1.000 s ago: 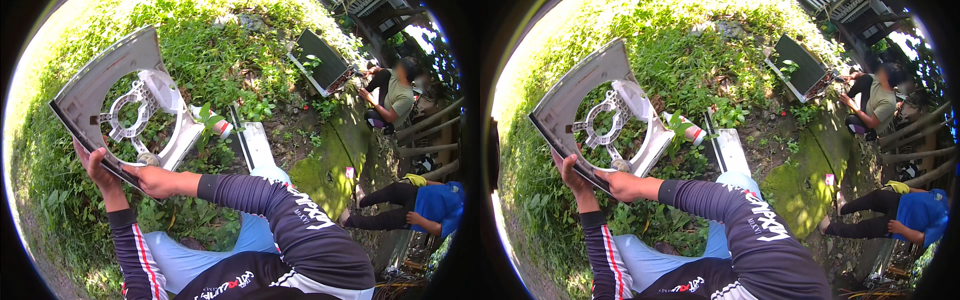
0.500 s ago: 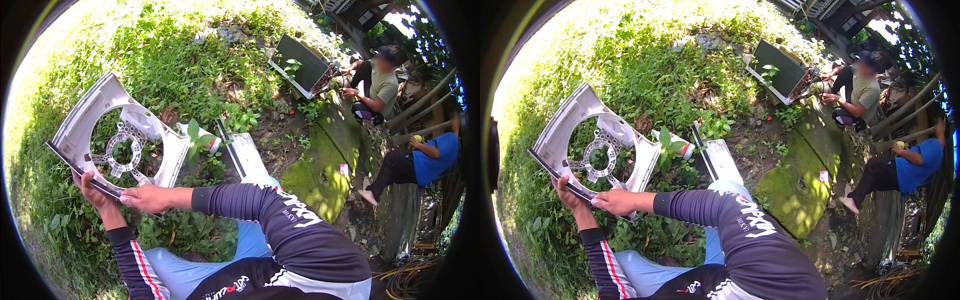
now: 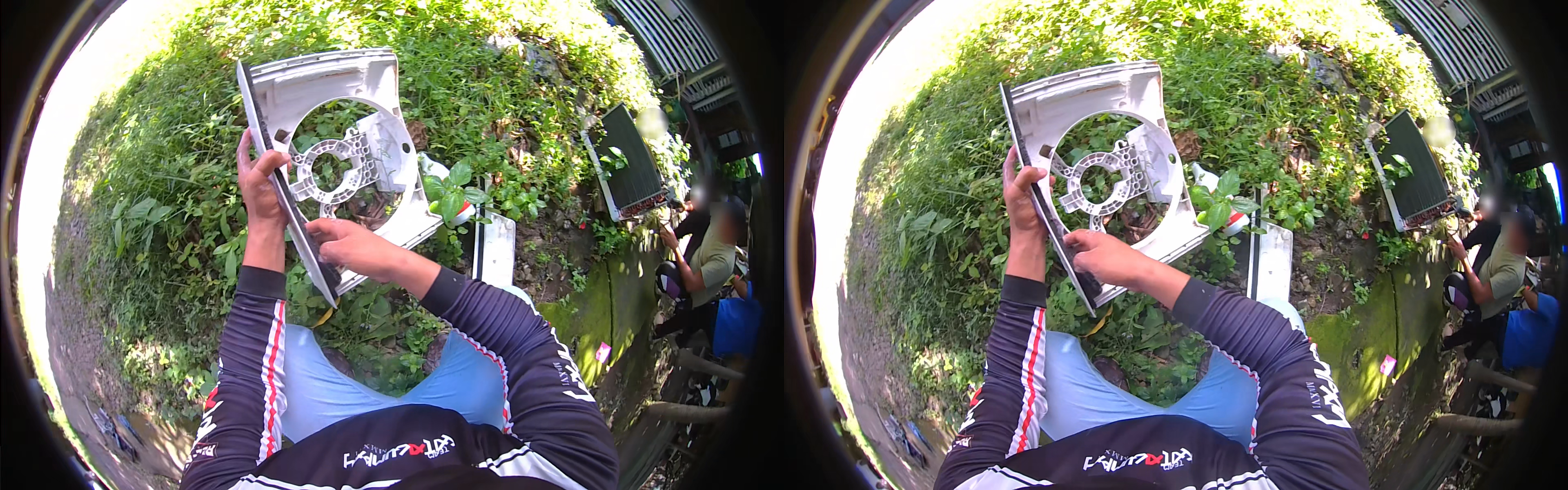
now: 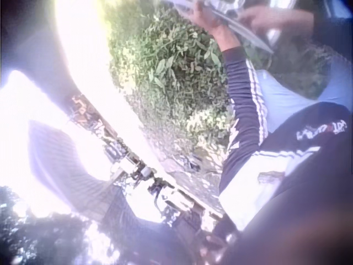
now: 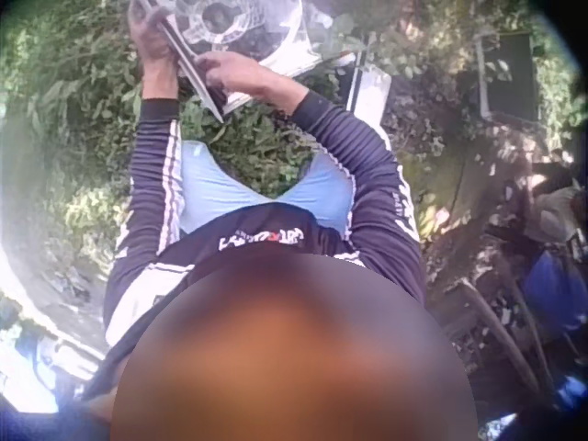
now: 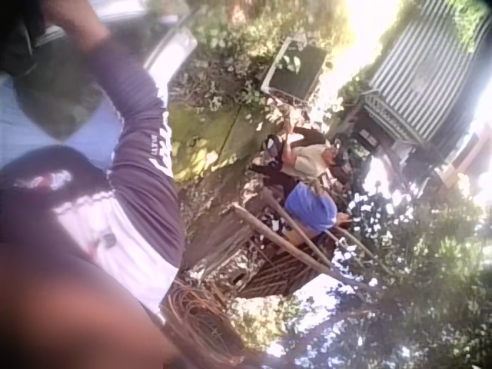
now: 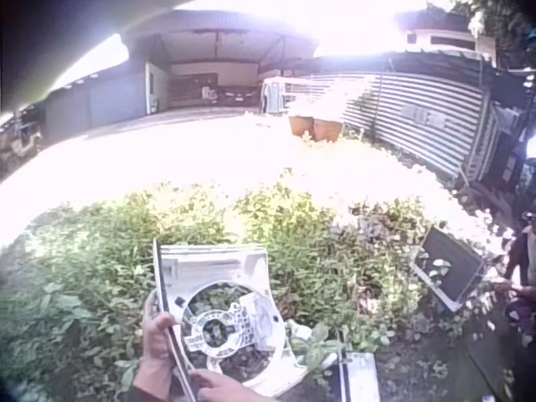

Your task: The person scrubs and wipes white plastic parts with a cloth while sitting on the ground. They handle several parts one at a time, turning them over to clean different sides and edges.

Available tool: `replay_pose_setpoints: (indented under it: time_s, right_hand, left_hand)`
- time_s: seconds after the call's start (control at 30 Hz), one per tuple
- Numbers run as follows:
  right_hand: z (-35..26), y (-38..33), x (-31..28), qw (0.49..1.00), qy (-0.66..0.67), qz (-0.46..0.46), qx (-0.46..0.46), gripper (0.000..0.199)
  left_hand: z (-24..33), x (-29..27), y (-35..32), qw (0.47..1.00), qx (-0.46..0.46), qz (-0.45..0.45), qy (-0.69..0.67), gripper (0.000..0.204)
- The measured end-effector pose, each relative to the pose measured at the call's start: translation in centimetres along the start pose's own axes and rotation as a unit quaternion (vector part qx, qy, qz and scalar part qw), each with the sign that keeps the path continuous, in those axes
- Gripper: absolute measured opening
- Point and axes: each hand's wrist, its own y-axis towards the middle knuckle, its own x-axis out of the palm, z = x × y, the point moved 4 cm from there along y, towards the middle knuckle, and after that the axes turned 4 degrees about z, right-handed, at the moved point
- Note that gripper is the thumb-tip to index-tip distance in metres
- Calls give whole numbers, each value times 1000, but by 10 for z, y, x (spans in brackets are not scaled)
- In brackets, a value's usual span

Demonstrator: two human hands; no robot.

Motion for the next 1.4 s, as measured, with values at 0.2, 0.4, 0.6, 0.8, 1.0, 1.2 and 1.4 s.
replay_pose_setpoints:
  time_s: [0.2, 0.4, 0.6, 0.8, 1.0, 1.2, 1.4]
  right_hand:
    - [-21, 14, -16, 938, 287, -8, -192, 68]
    - [34, 3, 1, 959, -228, 50, -160, 53]
    - [29, 4, -49, 840, -508, 86, -171, 32]
    - [-6, 4, -43, 687, -589, 273, -328, 11]
    - [8, -2, -26, 845, -505, -26, -172, 45]
    - [33, 1, -36, 684, -703, -2, -193, 62]
    - [48, 8, -12, 654, -677, -32, -337, 34]
  left_hand:
    - [1, 32, -26, 995, 17, -75, 57, 96]
    - [13, 12, -12, 998, 3, -66, 24, 96]
    - [31, -6, 10, 997, 70, -32, -20, 85]
    - [36, -28, 27, 995, 77, 14, -64, 63]
    - [32, -37, 30, 999, 36, -6, 11, 67]
    - [29, -34, 34, 998, -22, -22, 51, 77]
    - [20, -42, 42, 979, -62, 11, 193, 104]
